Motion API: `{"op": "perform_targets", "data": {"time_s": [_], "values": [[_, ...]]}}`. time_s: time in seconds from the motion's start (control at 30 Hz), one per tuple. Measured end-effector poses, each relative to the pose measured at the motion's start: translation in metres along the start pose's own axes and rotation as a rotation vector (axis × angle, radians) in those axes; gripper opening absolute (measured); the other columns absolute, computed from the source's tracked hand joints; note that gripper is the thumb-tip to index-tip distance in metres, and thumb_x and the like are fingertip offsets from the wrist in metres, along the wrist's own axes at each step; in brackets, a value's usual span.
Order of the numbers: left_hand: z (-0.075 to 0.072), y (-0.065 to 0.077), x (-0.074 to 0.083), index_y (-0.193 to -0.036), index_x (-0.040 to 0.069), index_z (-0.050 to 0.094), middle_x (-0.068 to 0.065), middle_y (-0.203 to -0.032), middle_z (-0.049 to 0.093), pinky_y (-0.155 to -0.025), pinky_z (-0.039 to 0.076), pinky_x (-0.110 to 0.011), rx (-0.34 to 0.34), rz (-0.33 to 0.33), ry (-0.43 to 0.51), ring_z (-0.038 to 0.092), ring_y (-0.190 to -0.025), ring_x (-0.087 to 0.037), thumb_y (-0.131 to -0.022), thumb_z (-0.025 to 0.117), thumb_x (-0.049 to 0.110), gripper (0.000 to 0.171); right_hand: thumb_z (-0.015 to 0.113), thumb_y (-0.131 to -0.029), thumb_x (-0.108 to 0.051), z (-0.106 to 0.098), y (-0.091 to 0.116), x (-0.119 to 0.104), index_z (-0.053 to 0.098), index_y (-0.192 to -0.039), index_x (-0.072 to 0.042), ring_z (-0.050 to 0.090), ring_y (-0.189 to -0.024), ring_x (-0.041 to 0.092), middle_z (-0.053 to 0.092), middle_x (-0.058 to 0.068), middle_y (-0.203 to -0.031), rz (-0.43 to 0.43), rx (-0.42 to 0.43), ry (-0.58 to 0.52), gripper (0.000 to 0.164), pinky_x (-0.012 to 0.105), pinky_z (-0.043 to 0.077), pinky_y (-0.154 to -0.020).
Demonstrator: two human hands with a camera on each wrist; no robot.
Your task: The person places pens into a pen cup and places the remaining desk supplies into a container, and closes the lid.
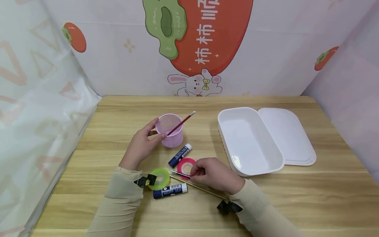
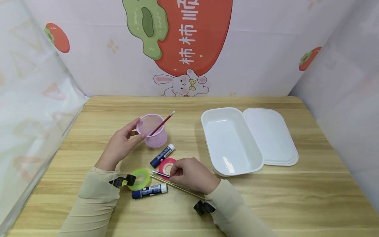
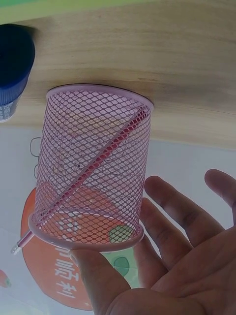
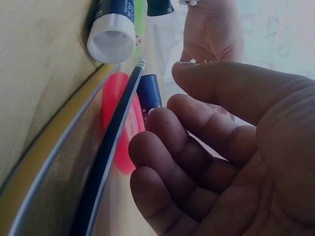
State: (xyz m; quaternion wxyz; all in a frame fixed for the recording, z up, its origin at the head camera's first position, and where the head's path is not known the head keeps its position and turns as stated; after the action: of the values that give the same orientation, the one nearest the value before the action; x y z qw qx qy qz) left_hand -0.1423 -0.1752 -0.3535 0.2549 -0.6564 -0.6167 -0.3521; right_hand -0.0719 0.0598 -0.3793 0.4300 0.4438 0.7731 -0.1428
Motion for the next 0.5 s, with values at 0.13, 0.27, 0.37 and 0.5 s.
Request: {"op": "perform_targets", "data": {"time_s": [0.13,0.27,0.37,0.5], "values": [[-0.0004,-0.0004,-0.0002,-0.159,0.016,0.030,-0.015,-0.151,0.047,-0.106,0.044,-0.054,0.000,-0.001,-0.004,0.052,-0.132,-0.036,-0.098,0.067,0.035,0.074,0.078,-0.086,-0.014,0.0020,-0.0010,0.0014,0.074,-0.087,-0.015,0.058,-0.069,0.006,0.064,-0.012,-0.075,0.009,-0.027,-0.001,0.005,0.026,0.051,-0.065],[-0.0002,-0.0012,-0.0003,-0.159,0.017,0.030,-0.015,-0.151,0.048,-0.105,0.045,-0.053,0.003,-0.002,-0.004,0.052,-0.131,-0.036,-0.098,0.067,0.034,0.073,0.078,-0.086,-0.015,0.0024,-0.0012,0.0026,0.072,-0.085,-0.016,0.057,-0.067,0.006,0.063,-0.012,-0.073,0.017,-0.040,0.017,0.006,0.026,0.050,-0.064],[-0.0002,-0.0014,-0.0006,-0.159,0.017,0.031,-0.015,-0.151,0.048,-0.105,0.046,-0.053,0.006,0.000,-0.004,0.053,-0.130,-0.036,-0.098,0.067,0.033,0.073,0.078,-0.086,-0.014,0.0026,-0.0012,0.0034,0.072,-0.085,-0.016,0.057,-0.067,0.005,0.063,-0.011,-0.073,0.021,-0.051,0.031,0.007,0.026,0.050,-0.065],[0.0001,-0.0011,-0.0010,-0.159,0.017,0.031,-0.015,-0.151,0.048,-0.105,0.045,-0.054,0.004,-0.003,-0.003,0.053,-0.130,-0.035,-0.098,0.067,0.033,0.073,0.078,-0.086,-0.013,0.0036,-0.0015,0.0043,0.071,-0.085,-0.016,0.057,-0.068,0.004,0.063,-0.012,-0.074,0.019,-0.067,0.060,0.008,0.025,0.050,-0.065]]}}
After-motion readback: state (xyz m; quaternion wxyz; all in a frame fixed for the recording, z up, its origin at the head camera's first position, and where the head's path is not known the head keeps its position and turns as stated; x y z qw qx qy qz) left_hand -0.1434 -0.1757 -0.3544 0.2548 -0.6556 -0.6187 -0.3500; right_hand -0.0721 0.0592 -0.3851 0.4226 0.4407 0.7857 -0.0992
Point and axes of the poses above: each hand's wrist, its own y-axis away from the middle knuckle, its own z-axis out of the palm, x = y × z, the point moved 4 cm from there along -y, towards the middle knuckle
